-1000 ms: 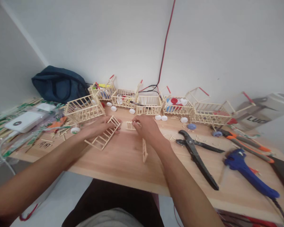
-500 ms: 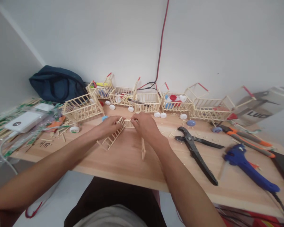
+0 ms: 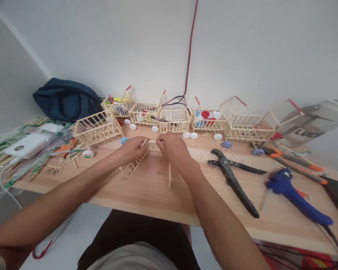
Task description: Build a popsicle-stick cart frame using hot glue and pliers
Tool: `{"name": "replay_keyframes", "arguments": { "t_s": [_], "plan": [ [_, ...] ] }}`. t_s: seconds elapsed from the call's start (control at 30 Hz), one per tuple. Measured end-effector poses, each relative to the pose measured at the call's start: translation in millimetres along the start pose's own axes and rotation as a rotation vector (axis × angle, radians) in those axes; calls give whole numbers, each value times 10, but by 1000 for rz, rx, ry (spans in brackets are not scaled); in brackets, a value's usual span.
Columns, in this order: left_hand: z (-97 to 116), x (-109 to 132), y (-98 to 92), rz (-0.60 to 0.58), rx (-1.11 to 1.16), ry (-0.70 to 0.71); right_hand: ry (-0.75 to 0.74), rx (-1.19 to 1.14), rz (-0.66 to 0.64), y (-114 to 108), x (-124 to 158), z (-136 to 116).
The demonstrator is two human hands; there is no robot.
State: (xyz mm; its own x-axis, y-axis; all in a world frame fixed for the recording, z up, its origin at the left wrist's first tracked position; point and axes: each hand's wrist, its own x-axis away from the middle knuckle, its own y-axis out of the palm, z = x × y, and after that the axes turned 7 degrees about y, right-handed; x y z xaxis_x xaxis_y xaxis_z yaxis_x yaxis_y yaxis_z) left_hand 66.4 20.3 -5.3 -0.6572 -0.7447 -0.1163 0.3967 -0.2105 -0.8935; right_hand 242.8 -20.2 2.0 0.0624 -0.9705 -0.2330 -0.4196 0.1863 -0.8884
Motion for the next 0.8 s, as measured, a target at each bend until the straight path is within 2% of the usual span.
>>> {"name": "replay_keyframes", "arguments": {
  "t_s": [0.37,0.5,0.8],
  "plan": [
    [61,-66,7,2,121,47,50,18,-10,-28,-9,36],
    [42,-102,11,-25,105,30,77,14,-21,-36,-8,53],
    [45,-101,-12,1,122,9,96,14,-16,-57,-1,70]
  ]
}}
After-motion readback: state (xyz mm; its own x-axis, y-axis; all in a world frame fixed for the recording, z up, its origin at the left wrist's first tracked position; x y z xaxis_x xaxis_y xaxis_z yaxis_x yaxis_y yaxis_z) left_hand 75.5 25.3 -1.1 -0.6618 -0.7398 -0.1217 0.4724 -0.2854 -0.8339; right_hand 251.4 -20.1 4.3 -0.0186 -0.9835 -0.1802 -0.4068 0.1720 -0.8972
